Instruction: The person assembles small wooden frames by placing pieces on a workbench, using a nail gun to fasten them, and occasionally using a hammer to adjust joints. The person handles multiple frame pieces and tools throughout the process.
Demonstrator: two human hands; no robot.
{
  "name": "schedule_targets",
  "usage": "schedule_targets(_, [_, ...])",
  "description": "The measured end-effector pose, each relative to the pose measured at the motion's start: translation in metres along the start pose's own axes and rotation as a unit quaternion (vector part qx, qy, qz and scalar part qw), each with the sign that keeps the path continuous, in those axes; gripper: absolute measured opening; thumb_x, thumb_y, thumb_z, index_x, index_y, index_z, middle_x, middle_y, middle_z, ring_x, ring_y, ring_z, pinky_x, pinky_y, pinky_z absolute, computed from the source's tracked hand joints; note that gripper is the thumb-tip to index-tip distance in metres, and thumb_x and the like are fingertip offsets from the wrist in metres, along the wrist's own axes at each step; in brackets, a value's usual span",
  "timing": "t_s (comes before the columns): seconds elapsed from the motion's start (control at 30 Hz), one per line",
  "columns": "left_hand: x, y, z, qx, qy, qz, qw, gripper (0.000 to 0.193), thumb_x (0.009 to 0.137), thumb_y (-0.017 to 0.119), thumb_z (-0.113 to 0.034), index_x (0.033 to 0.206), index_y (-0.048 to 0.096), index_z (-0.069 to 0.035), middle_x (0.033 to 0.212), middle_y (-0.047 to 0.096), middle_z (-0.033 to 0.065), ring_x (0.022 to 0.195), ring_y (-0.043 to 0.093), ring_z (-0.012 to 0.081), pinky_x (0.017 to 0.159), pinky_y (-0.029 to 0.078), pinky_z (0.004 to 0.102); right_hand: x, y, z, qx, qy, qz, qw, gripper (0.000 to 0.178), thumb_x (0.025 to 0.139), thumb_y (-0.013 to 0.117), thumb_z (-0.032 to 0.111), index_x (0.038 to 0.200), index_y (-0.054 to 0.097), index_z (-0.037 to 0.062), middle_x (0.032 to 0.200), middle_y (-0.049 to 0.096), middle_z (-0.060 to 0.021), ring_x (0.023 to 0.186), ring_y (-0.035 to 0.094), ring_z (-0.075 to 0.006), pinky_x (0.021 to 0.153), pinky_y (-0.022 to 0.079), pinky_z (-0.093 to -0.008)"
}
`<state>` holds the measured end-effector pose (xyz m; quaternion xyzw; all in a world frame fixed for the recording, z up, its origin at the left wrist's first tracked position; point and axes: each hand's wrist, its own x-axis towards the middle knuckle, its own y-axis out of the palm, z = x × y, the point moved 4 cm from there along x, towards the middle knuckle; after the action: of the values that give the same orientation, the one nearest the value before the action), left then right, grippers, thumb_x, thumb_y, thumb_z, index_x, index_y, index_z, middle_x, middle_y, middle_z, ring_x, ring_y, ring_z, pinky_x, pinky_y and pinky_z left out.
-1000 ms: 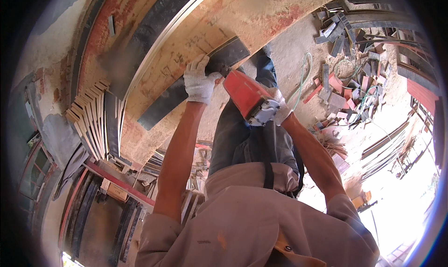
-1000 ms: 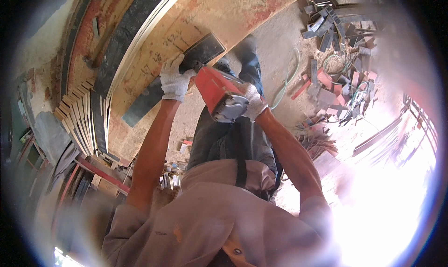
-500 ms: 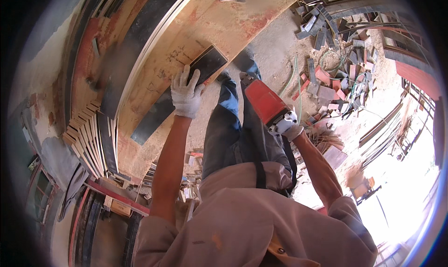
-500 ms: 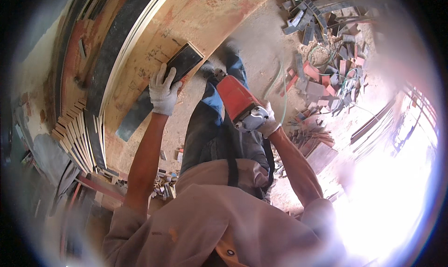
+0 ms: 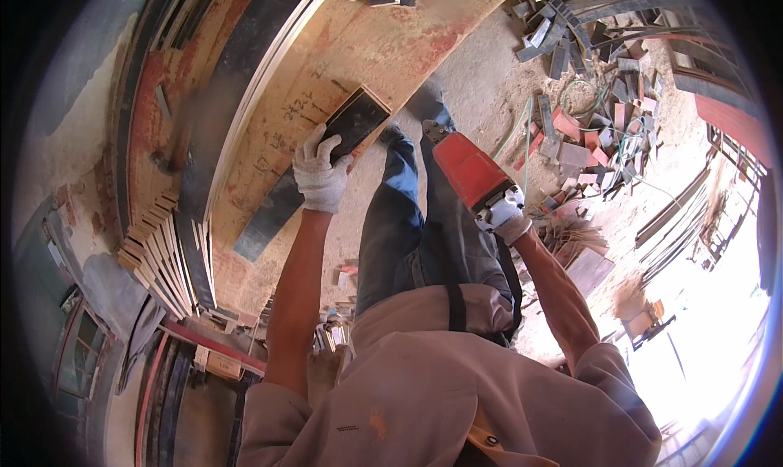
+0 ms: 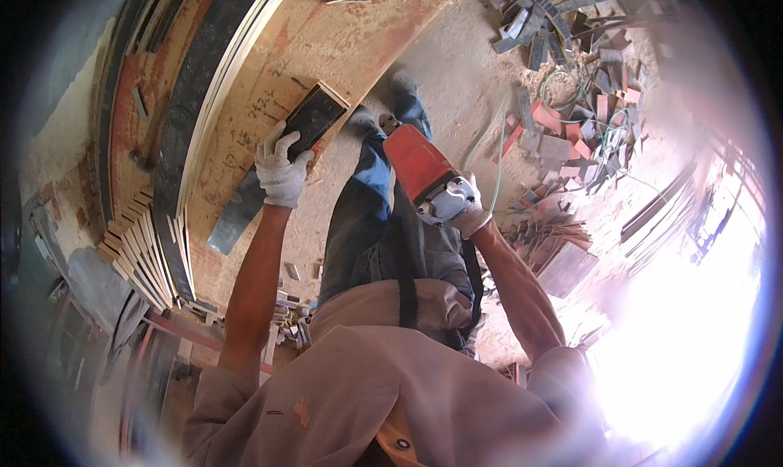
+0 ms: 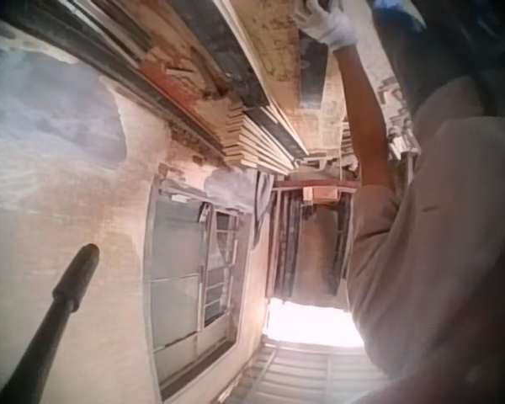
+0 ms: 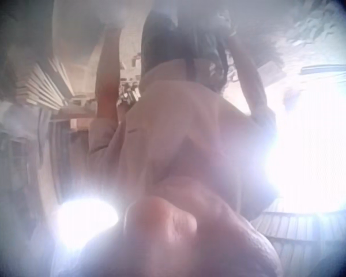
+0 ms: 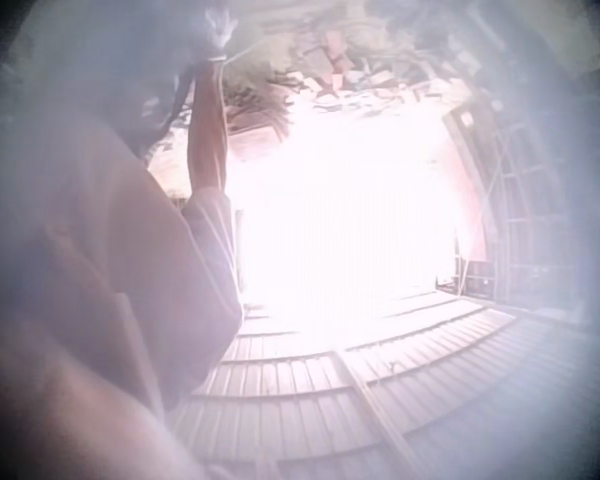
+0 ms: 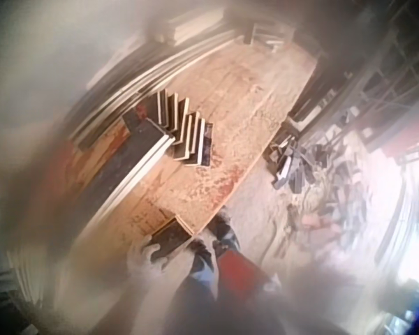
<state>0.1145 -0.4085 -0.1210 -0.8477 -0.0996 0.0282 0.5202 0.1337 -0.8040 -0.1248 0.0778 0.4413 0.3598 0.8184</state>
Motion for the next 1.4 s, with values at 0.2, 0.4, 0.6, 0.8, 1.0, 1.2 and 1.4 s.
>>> schedule_targets(0.2, [-0.007,-0.009,0.003,0.024,-0.094,-0.003,0.995,0.108,0.067,0.093,-0.035,0.156,0.04,-0.005,0.156,0.046,0.0225,0.144,0.043,0.0441,0.122,0.029,0.0592,0.014,0.013,-0.001,0.224,-0.04,-0.035,0.973,0.058,0.108,0.043,0.049,0.146,0.054,0.0063,0.139,0.064,-0.0113,0.125,0.06,-0.0283,0.109,0.047,-0.0474])
schedule_targets(0.4, [-0.014,0.01,0.021,0.055,-0.065,0.047,0.995,0.116,0.066,0.092,-0.045,0.158,0.035,-0.002,0.161,0.041,0.0227,0.151,0.037,0.0394,0.126,0.023,0.0569,0.054,0.067,0.066,-0.059,-0.096,-0.019,0.993,0.039,0.095,0.074,0.018,0.128,0.065,-0.0015,0.116,0.071,-0.0082,0.103,0.063,-0.0122,0.091,0.055,-0.0313])
schedule_targets(0.6, [-0.012,0.013,0.022,0.037,-0.082,0.019,0.996,0.115,0.065,0.093,-0.042,0.158,0.037,-0.004,0.159,0.044,0.0209,0.15,0.039,0.0373,0.126,0.023,0.0554,0.075,0.089,0.082,-0.148,-0.02,0.036,0.988,0.057,0.091,0.078,0.02,0.138,0.054,-0.0022,0.13,0.065,-0.0101,0.109,0.064,-0.0142,0.092,0.056,-0.0298])
schedule_targets(0.8, [-0.01,0.01,0.02,0.019,-0.077,0.021,0.997,0.113,0.065,0.093,-0.039,0.158,0.038,-0.005,0.157,0.046,0.0206,0.149,0.04,0.0369,0.126,0.025,0.054,0.083,0.091,0.075,0.004,0.023,-0.006,1.0,0.046,0.096,0.073,0.016,0.136,0.061,-0.0017,0.122,0.072,-0.0101,0.105,0.069,-0.0168,0.09,0.059,-0.0298])
schedule_targets(1.0, [-0.009,0.002,0.017,0.033,-0.076,0.025,0.996,0.108,0.067,0.092,-0.039,0.155,0.041,-0.003,0.155,0.049,0.0206,0.146,0.043,0.0377,0.121,0.031,0.0549,0.067,0.079,0.091,-0.134,-0.096,0.017,0.986,0.044,0.096,0.077,0.022,0.132,0.067,-0.0009,0.12,0.073,-0.0072,0.105,0.064,-0.0093,0.093,0.055,-0.0294])
schedule_targets(1.2, [0.014,-0.039,0.017,0.022,-0.12,0.151,0.981,0.099,0.069,0.092,-0.044,0.146,0.05,0.002,0.141,0.059,0.0246,0.128,0.057,0.0422,0.109,0.044,0.0535,-0.004,-0.015,0.029,0.062,-0.016,-0.208,0.976,0.036,0.094,0.075,0.021,0.124,0.07,0.0031,0.114,0.074,-0.009,0.106,0.067,-0.0146,0.096,0.054,-0.035])
schedule_targets(1.4, [0.086,-0.138,-0.033,-0.44,-0.244,0.228,0.834,0.097,0.074,0.092,-0.028,0.153,0.045,0.003,0.14,0.062,0.016,0.127,0.062,0.0258,0.104,0.052,0.0375,-0.006,-0.08,0.112,-0.578,-0.183,-0.274,0.747,0.038,0.092,0.071,0.028,0.124,0.066,0.008,0.117,0.07,-0.0127,0.112,0.064,-0.0278,0.105,0.047,-0.0429])
